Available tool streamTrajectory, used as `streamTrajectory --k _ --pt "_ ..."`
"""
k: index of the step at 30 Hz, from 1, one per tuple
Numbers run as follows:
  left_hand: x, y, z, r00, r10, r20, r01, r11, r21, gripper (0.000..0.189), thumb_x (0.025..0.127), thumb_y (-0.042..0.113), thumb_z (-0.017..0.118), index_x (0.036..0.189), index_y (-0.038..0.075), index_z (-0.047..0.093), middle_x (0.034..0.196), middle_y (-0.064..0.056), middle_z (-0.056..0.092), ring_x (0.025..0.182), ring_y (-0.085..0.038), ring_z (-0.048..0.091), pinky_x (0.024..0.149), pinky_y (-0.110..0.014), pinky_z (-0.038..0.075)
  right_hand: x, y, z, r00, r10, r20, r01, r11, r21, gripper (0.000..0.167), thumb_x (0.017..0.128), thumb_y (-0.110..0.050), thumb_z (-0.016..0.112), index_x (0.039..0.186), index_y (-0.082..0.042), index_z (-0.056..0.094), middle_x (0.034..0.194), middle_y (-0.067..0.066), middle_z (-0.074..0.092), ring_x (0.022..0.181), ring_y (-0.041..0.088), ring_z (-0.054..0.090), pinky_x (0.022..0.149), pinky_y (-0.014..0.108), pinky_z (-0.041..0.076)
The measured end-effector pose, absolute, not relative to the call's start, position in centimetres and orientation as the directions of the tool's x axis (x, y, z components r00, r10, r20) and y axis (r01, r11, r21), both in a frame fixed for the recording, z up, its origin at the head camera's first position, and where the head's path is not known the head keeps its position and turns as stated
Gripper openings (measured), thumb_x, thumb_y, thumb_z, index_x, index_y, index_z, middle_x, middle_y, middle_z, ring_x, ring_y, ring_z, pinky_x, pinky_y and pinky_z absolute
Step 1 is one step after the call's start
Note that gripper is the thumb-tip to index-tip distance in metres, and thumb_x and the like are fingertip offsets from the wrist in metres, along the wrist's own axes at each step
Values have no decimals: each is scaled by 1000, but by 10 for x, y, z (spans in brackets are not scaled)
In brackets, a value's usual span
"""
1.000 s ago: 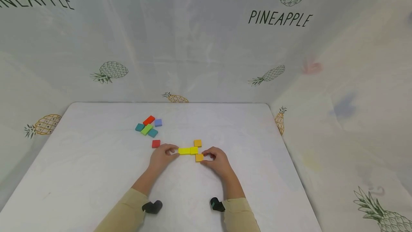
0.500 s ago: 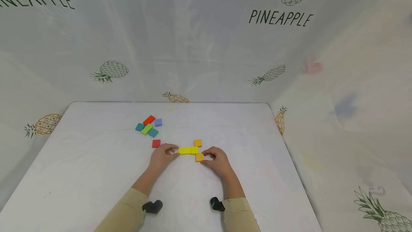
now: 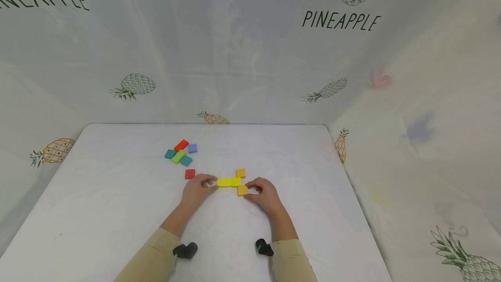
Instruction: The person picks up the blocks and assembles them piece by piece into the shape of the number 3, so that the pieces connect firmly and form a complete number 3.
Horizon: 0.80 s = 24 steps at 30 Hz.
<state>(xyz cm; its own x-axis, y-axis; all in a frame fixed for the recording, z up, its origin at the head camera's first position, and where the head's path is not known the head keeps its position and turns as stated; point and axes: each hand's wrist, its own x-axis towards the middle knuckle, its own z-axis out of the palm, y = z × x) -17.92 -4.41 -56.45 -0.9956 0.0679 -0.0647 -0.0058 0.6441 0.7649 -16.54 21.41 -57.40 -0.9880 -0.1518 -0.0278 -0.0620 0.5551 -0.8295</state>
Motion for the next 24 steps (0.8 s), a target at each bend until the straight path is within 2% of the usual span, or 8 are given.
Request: streamTrajectory --k 14,20,24 --pt "-180 -46 -561 -994 80 -72 -5 631 775 31 81 25 81 110 17 73 83 7 57 74 -15 51 64 -26 45 -165 215 -571 -985 -173 0 -95 543 -834 27 76 -19 85 101 -21 75 96 -9 64 83 17 52 74 29 45" --pt "-180 -50 -565 -989 105 -101 -22 582 813 38 80 24 82 115 16 70 89 6 59 79 -16 52 70 -27 48 -166 215 -570 -986 -164 -34 -61 542 -838 27 77 -21 84 102 -22 73 97 -10 64 85 16 52 77 32 45" --pt "-182 -55 -572 -980 147 -132 -39 511 859 43 80 23 82 120 17 68 95 5 61 85 -17 54 77 -28 50 -166 215 -567 -991 -126 -54 -20 523 -852 28 77 -23 84 103 -22 72 93 -4 61 85 19 52 77 35 44"
